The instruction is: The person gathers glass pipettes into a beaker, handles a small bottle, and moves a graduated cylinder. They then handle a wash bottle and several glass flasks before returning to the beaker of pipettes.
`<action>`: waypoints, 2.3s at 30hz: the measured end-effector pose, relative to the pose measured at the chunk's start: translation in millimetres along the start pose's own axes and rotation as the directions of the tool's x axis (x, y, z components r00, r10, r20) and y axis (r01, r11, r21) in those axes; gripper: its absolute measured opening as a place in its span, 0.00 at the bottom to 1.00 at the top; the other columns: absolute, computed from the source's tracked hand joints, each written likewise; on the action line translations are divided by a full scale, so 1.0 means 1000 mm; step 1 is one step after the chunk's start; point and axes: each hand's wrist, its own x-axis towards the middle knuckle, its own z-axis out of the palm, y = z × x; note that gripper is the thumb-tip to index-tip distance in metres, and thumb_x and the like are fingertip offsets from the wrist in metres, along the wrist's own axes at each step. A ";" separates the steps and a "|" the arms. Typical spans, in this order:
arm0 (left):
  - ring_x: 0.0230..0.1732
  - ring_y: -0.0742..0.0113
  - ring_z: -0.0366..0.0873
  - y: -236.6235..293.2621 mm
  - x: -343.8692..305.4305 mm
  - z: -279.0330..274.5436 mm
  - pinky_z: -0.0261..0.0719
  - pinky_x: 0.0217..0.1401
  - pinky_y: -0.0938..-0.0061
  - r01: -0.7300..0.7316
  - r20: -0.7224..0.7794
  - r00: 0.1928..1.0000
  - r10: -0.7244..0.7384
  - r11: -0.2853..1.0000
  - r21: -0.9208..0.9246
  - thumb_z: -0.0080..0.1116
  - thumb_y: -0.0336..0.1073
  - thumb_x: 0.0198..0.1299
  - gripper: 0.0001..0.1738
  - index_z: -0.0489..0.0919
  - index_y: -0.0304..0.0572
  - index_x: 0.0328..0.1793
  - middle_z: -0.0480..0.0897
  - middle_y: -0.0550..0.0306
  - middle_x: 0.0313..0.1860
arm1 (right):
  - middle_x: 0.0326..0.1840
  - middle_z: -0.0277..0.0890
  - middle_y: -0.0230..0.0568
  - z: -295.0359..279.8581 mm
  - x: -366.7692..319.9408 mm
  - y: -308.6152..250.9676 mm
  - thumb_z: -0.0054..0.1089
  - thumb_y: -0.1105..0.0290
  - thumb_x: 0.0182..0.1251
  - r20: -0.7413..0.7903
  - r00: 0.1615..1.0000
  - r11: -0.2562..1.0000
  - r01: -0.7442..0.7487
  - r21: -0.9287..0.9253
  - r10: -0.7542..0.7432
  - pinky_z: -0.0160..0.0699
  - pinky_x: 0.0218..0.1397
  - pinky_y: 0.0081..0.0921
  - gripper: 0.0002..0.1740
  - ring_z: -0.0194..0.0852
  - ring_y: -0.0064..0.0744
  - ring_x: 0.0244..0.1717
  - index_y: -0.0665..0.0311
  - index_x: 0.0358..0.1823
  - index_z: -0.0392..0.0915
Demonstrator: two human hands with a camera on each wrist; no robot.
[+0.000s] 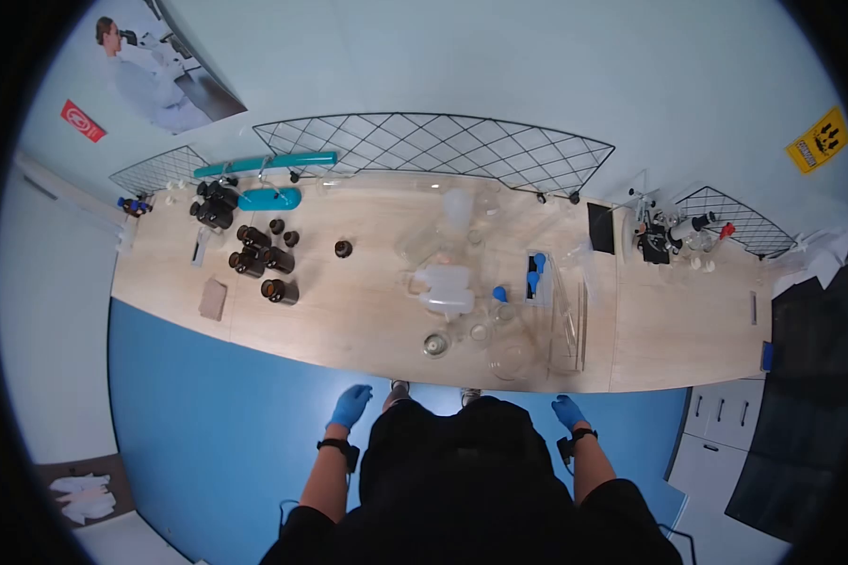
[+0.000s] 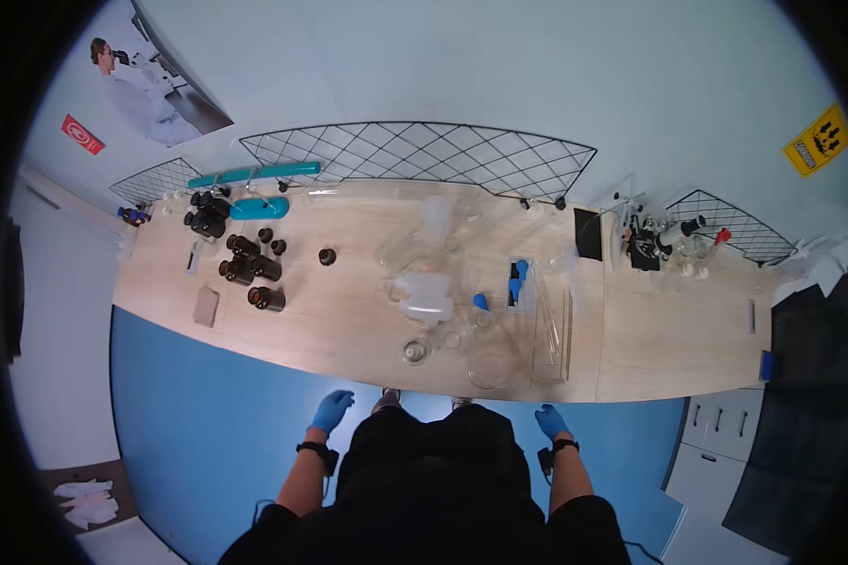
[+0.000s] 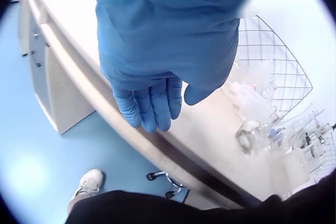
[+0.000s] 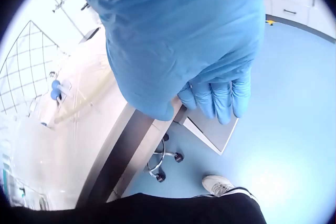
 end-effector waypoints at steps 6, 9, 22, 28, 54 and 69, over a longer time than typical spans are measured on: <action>0.46 0.60 0.83 0.081 0.102 -0.041 0.78 0.54 0.69 -0.315 0.162 0.944 0.289 0.934 0.168 0.55 0.41 0.64 0.17 0.82 0.37 0.52 0.85 0.47 0.45 | 0.38 0.80 0.42 0.051 -0.048 -0.022 0.52 0.58 0.68 -0.225 0.938 0.868 -0.127 0.481 0.262 0.78 0.31 0.31 0.21 0.79 0.31 0.32 0.67 0.52 0.78; 0.47 0.58 0.83 0.082 0.144 -0.055 0.78 0.54 0.67 -0.359 0.279 0.916 0.289 0.900 0.246 0.56 0.43 0.63 0.18 0.83 0.39 0.51 0.85 0.47 0.45 | 0.38 0.81 0.41 0.088 -0.070 -0.043 0.53 0.57 0.67 -0.155 0.904 0.791 -0.252 0.557 0.398 0.78 0.32 0.29 0.21 0.79 0.31 0.31 0.67 0.51 0.78; 0.35 0.65 0.79 0.150 0.209 0.015 0.82 0.37 0.70 -0.193 -0.031 0.981 0.190 0.963 -0.186 0.64 0.42 0.60 0.24 0.72 0.33 0.55 0.80 0.51 0.43 | 0.40 0.79 0.39 0.022 -0.181 -0.237 0.46 0.75 0.73 -0.777 0.558 0.729 0.397 0.557 0.291 0.76 0.47 0.23 0.11 0.76 0.25 0.39 0.68 0.47 0.78; 0.26 0.67 0.78 0.136 0.261 0.040 0.79 0.26 0.74 -0.069 -0.079 0.996 0.043 0.930 -0.361 0.63 0.40 0.61 0.17 0.74 0.33 0.45 0.80 0.54 0.33 | 0.42 0.80 0.43 -0.065 -0.159 -0.383 0.49 0.78 0.71 -0.774 0.588 0.692 0.660 0.291 -0.235 0.76 0.51 0.25 0.10 0.79 0.31 0.43 0.68 0.49 0.78; 0.44 0.58 0.82 0.203 0.191 -0.001 0.82 0.45 0.68 -0.045 0.227 0.969 0.094 0.977 -0.210 0.57 0.48 0.64 0.36 0.63 0.26 0.69 0.79 0.42 0.49 | 0.43 0.80 0.43 -0.045 0.002 -0.494 0.58 0.67 0.64 -0.416 0.578 0.709 0.508 -0.489 -0.702 0.79 0.39 0.37 0.13 0.80 0.39 0.39 0.61 0.48 0.77; 0.72 0.61 0.64 0.284 0.091 -0.095 0.64 0.72 0.68 -0.527 0.382 0.599 0.704 0.706 -0.473 0.70 0.33 0.52 0.52 0.51 0.34 0.79 0.63 0.47 0.75 | 0.45 0.79 0.28 -0.074 -0.093 -0.535 0.61 0.74 0.66 -0.596 0.643 0.339 0.763 0.550 -0.481 0.72 0.50 0.17 0.20 0.71 0.16 0.42 0.62 0.59 0.72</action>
